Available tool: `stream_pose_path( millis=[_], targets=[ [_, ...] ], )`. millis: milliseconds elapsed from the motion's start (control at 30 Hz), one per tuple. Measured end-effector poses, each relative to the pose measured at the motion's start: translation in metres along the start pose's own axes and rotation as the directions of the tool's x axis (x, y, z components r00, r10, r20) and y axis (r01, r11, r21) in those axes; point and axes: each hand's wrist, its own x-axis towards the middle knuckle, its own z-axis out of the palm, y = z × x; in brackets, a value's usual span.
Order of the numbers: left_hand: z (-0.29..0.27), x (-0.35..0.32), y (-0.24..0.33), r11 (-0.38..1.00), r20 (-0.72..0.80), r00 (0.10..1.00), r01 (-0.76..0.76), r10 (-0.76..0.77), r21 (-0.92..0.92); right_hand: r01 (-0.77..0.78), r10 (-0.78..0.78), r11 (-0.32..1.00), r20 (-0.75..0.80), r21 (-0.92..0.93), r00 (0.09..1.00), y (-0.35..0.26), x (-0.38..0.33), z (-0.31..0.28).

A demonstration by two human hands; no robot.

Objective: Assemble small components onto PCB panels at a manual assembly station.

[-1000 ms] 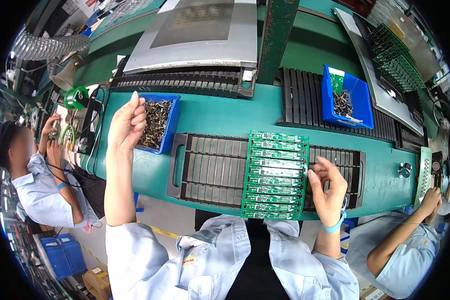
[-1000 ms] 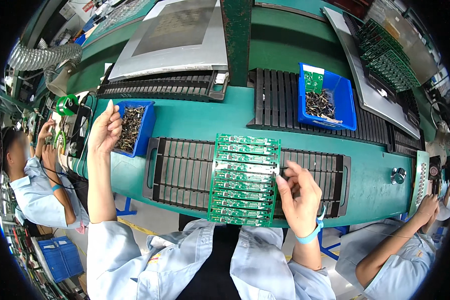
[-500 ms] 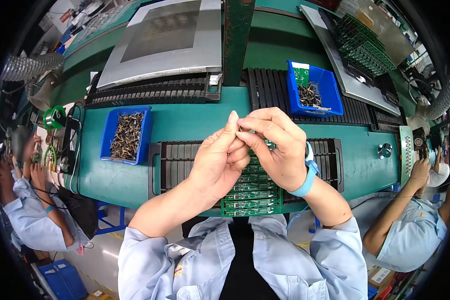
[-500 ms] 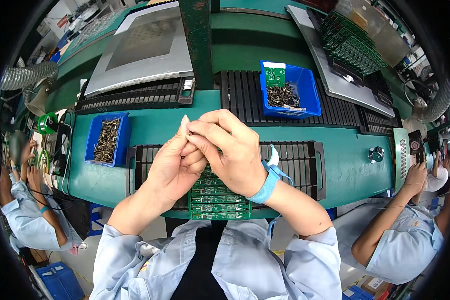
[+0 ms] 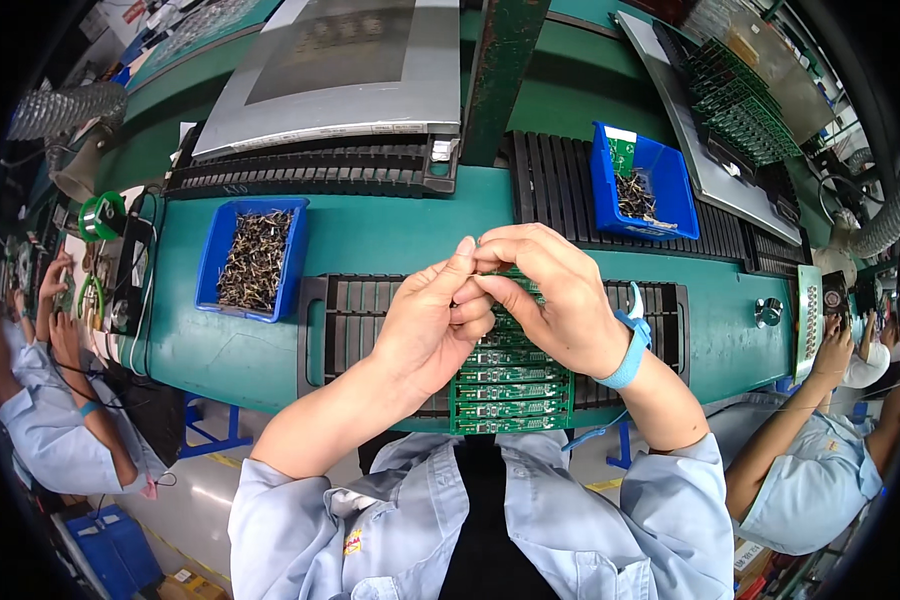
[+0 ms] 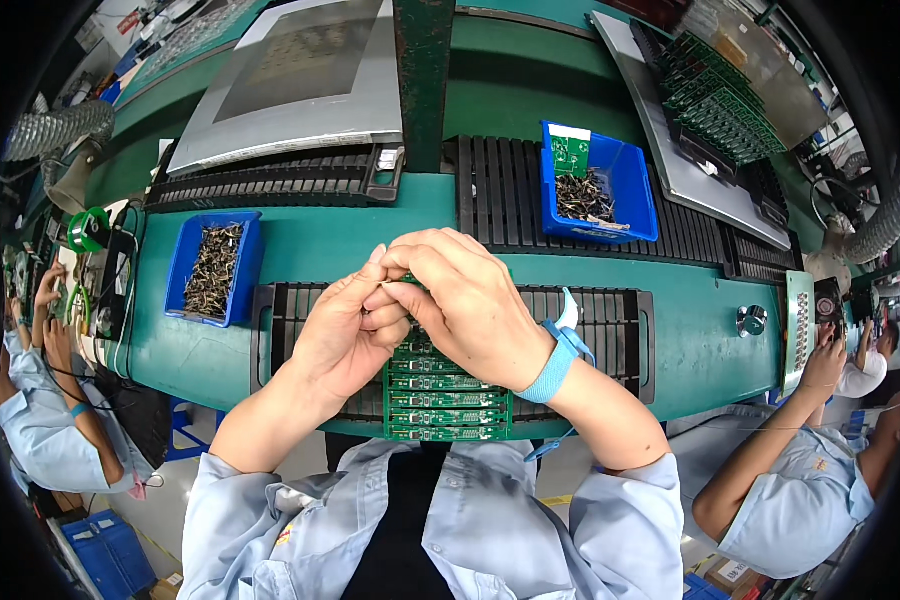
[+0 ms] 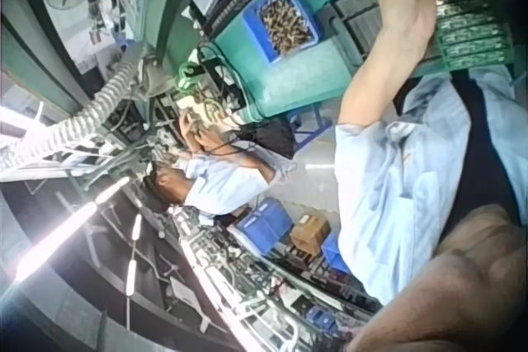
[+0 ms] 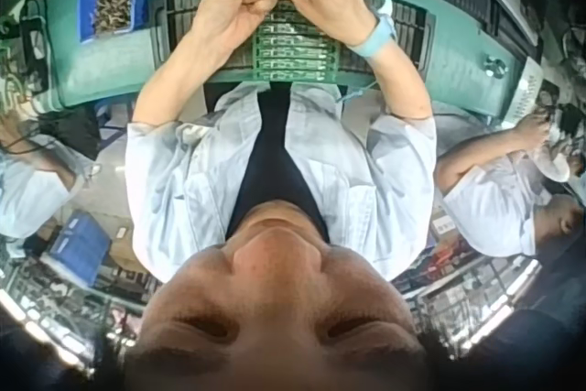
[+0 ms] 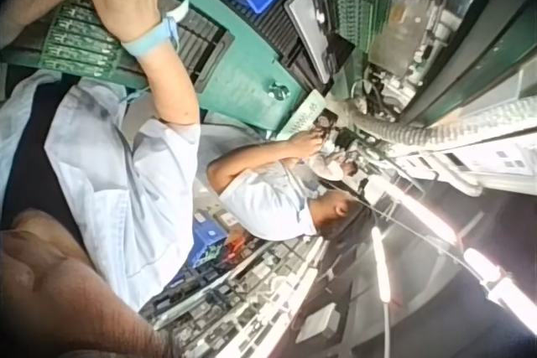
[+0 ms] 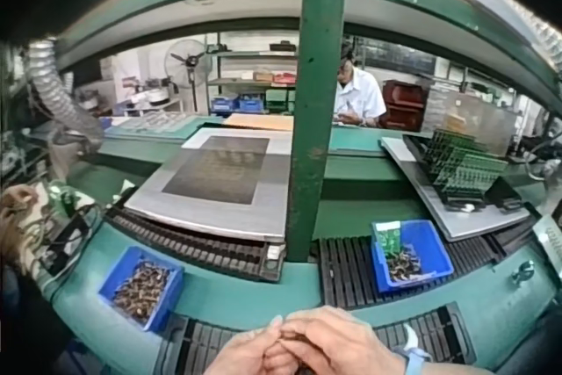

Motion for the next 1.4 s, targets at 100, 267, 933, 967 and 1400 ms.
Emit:
stream_pose_path(
  millis=[100, 267, 933, 967, 1400],
  targets=[
    [-0.007, 0.001, 0.002, 0.992, 0.053, 0.998, 0.044, -0.038, -0.120, 0.038, -0.038, 0.999, -0.020, -0.004, 0.999, 0.001, -0.001, -0.002],
    [-0.004, -0.002, 0.002, 0.985, 0.063, 0.997, 0.046, -0.035, -0.167, 0.035, -0.033, 0.998, -0.022, 0.056, 0.999, 0.001, -0.001, -0.001],
    [-0.011, -0.017, -0.014, 0.988, 0.053, 0.998, 0.029, -0.021, -0.152, -0.010, 0.002, 0.986, 0.048, 0.167, 0.999, 0.005, -0.011, 0.003],
    [-0.011, -0.017, -0.015, 0.990, 0.041, 0.999, 0.020, -0.015, -0.140, 0.000, -0.007, 0.988, 0.045, 0.152, 0.999, 0.004, -0.012, 0.003],
    [-0.017, -0.016, -0.024, 0.952, 0.077, 0.997, 0.045, -0.023, -0.302, 0.293, -0.296, 0.886, 0.049, -0.359, 0.954, -0.002, -0.014, 0.008]
  ],
)
